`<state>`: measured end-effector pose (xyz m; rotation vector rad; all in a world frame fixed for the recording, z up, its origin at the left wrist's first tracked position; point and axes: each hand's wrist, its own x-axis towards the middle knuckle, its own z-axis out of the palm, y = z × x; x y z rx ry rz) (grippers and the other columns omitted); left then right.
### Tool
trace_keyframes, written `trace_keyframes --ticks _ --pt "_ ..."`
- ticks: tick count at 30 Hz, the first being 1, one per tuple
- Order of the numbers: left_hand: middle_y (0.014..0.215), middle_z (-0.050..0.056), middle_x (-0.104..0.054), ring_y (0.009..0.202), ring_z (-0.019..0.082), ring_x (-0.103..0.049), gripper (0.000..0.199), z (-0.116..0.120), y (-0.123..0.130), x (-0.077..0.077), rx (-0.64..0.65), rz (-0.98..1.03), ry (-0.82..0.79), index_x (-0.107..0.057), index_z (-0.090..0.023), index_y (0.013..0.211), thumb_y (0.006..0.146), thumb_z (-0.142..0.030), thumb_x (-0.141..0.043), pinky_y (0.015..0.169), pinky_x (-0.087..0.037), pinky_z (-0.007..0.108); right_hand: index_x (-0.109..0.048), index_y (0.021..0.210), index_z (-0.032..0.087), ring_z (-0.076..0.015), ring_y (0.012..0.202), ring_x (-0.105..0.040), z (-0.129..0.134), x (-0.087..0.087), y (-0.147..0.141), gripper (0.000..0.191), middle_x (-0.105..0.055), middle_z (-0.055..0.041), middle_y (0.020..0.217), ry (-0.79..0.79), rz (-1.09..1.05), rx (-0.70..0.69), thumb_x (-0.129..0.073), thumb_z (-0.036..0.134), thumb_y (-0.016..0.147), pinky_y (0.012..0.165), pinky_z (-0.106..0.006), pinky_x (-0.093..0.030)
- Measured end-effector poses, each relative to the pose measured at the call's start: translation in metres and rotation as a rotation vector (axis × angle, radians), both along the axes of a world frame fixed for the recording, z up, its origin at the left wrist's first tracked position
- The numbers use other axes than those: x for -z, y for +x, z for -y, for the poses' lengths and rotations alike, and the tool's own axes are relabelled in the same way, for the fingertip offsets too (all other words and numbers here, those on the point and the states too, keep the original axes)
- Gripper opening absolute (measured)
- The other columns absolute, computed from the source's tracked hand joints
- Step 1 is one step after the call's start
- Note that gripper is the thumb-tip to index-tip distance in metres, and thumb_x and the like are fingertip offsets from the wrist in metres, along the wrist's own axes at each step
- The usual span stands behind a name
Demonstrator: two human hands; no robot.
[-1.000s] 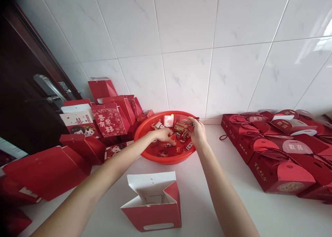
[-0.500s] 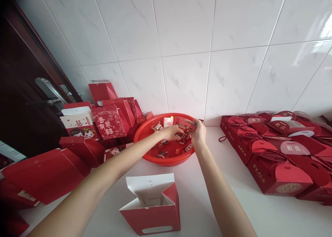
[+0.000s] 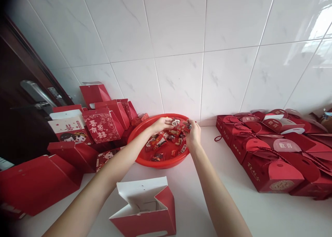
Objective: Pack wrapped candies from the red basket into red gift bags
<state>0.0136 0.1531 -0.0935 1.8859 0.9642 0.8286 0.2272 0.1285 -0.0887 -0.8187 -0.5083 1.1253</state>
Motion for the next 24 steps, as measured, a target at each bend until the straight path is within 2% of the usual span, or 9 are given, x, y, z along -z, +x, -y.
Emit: trace_keyframes --ticks 3,8,14,19,24 --pt "0.117 0.008 -0.075 0.126 0.027 -0.058 0.044 0.024 -0.016 0.008 -0.012 0.049 -0.036 -0.067 -0.024 0.125 0.087 -0.047 -0.07 0.099 -0.048 0.036 -0.061 0.069 0.023 -0.0182 0.066 -0.067 0.0 0.0 -0.001 0.012 -0.071 -0.0003 0.069 -0.003 0.002 0.001 -0.071 0.03 0.068 0.055 -0.028 -0.054" --pt "0.117 0.006 -0.074 0.131 0.025 -0.055 0.043 0.057 -0.021 0.015 -0.007 0.071 -0.07 -0.065 -0.025 0.126 0.09 -0.049 -0.066 0.103 -0.045 0.033 -0.067 0.071 0.023 -0.0198 0.077 -0.07 0.004 -0.003 -0.005 0.012 -0.073 -0.0006 0.075 0.006 0.017 -0.058 -0.075 0.029 0.066 0.064 -0.027 -0.058" --pt "0.132 0.006 -0.07 0.136 0.025 -0.051 0.059 0.105 -0.047 0.011 -0.026 0.095 -0.097 -0.058 -0.028 0.137 0.083 -0.047 -0.073 0.108 -0.042 0.035 -0.068 0.068 0.022 -0.0186 0.074 -0.069 0.009 -0.009 -0.005 0.01 -0.074 0.0005 0.074 -0.013 -0.013 -0.094 -0.077 0.026 0.068 0.06 -0.026 -0.058" --pt "0.15 0.001 -0.056 0.15 0.027 -0.033 0.068 0.114 -0.039 -0.005 -0.03 0.126 -0.092 -0.046 -0.033 0.15 0.087 -0.044 -0.067 0.114 -0.038 0.04 -0.071 0.068 0.02 -0.0195 0.071 -0.068 0.012 -0.011 -0.006 0.008 -0.074 -0.0007 0.07 -0.003 -0.034 -0.093 -0.078 0.024 0.066 0.057 -0.026 -0.057" --pt "0.157 -0.005 -0.048 0.152 0.027 -0.033 0.065 0.115 -0.028 -0.016 0.0 0.134 -0.092 -0.039 -0.037 0.155 0.092 -0.046 -0.054 0.115 -0.042 0.043 -0.069 0.065 0.018 -0.0137 0.059 -0.064 0.009 -0.01 -0.004 0.007 -0.071 0.0012 0.066 -0.016 -0.103 -0.016 -0.074 0.022 0.068 0.051 -0.023 -0.051"
